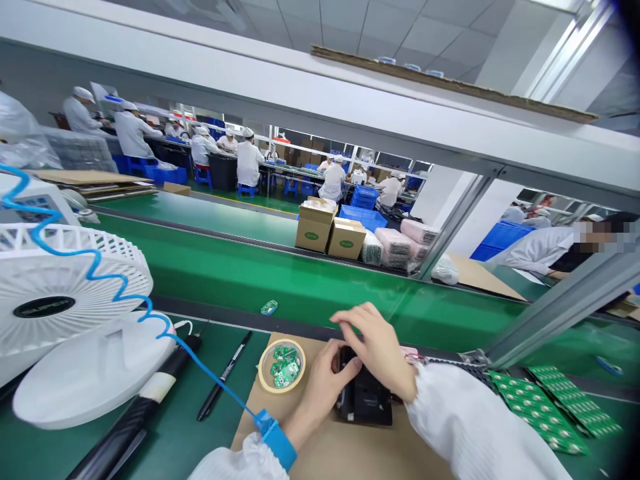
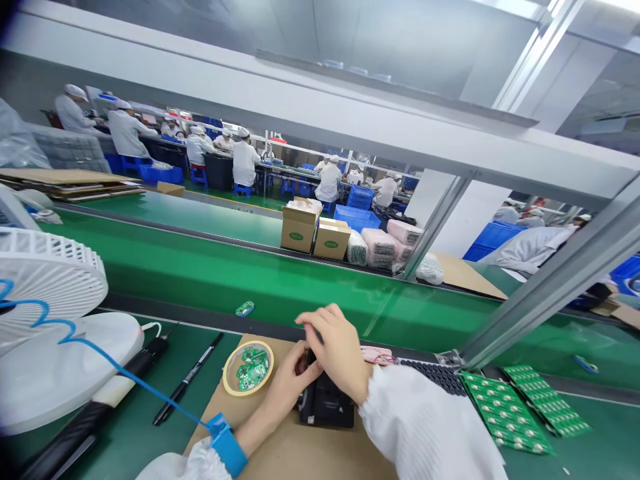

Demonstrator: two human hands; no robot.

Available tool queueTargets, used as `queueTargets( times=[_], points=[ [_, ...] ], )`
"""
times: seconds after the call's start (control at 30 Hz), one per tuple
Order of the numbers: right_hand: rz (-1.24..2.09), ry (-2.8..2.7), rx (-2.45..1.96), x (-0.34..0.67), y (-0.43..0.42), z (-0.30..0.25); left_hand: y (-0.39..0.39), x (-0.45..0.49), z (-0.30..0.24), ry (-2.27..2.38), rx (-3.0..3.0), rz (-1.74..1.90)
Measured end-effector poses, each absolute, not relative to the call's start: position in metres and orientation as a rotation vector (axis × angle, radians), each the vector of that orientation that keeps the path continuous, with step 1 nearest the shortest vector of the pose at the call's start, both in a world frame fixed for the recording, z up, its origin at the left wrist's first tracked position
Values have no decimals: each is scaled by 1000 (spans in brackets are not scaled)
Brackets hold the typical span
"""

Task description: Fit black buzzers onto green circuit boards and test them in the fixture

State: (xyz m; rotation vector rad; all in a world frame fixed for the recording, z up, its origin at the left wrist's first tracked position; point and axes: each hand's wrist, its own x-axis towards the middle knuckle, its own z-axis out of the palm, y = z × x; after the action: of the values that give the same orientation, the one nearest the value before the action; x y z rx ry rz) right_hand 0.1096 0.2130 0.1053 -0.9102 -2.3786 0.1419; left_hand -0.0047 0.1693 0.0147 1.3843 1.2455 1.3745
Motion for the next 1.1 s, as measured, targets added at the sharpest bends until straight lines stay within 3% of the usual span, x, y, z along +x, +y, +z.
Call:
queueTargets(
  times=[0.17, 0.5, 0.87, 1.0, 1.1],
  points=[
    [26, -2918, -953, 31, 263, 103, 168, -4, 13, 1180, 1374, 1434],
    [103, -3165, -787, -21, 285, 74, 170, -4, 7, 1251, 1330, 1440],
    [311, -2555, -1137, 97, 279, 109, 168, -7, 19, 1287, 1428, 1346],
    [676, -2082, -1004, 158, 224, 92, 169, -6, 19, 1265, 1426, 1328],
    [550, -1850, -973, 178, 184, 66, 169, -6, 20, 1268, 1424, 1321]
  ],
)
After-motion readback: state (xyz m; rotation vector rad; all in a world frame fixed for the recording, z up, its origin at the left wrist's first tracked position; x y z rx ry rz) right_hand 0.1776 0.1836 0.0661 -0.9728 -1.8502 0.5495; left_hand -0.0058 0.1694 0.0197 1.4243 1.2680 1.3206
